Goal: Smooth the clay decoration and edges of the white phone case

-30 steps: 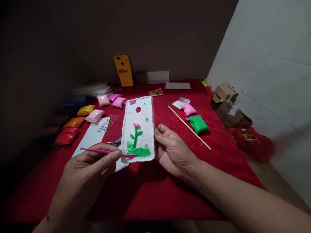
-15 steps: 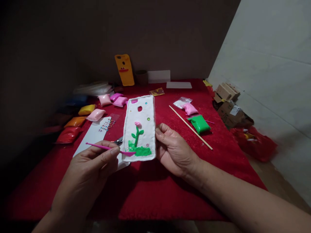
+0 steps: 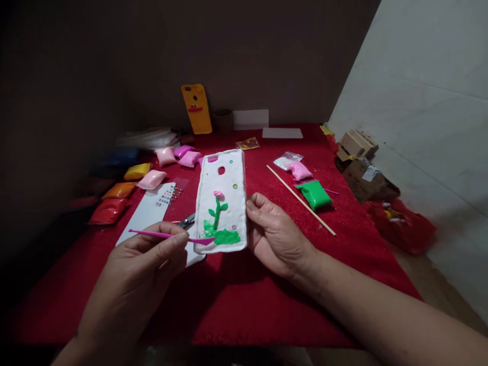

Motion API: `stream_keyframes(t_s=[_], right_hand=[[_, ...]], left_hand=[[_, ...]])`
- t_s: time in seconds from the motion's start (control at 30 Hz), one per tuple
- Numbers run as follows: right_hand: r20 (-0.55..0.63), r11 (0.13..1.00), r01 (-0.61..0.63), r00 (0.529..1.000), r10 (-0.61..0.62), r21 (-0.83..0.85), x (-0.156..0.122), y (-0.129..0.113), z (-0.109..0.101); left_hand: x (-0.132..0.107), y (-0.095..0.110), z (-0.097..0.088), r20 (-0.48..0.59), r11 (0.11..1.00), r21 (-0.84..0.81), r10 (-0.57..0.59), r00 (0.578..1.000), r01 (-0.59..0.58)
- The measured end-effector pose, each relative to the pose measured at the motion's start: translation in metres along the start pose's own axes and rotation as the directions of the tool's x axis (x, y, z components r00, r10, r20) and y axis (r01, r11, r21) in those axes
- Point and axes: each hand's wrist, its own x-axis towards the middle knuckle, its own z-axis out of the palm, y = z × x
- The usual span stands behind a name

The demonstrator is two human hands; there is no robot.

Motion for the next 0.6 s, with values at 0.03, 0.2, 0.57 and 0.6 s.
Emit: stream_keyframes(t_s=[0.03, 0.2, 0.57, 0.6], right_hand=[[0.006, 1.0, 0.001, 1.0, -0.001, 0.011, 0.0001, -0.0002, 0.0004], [0.043, 0.999, -0.006, 0.999, 0.004, 0.047, 0.0001, 0.0006, -0.0002], [0.069, 0.998, -0.014, 0.998, 0.009, 0.066, -0.0004, 0.0006, 0.0003], [0.054, 0.998, -0.016, 0.998, 0.014, 0.052, 0.0001, 0.0006, 0.0002]], left_hand=[[0.0002, -0.0002, 0.0013, 0.002, 1.0, 0.011, 0.004, 1.0, -0.004], [0.0015, 0.0006, 0.0028, -0.028, 0.994, 0.087, 0.074, 0.997, -0.071], [0.0022, 0.0022, -0.0054, -0.063, 0.982, 0.169, 0.101, 0.993, -0.089], [0.002, 0.0029, -0.0056, -0.063, 0.987, 0.145, 0.084, 0.994, -0.074]])
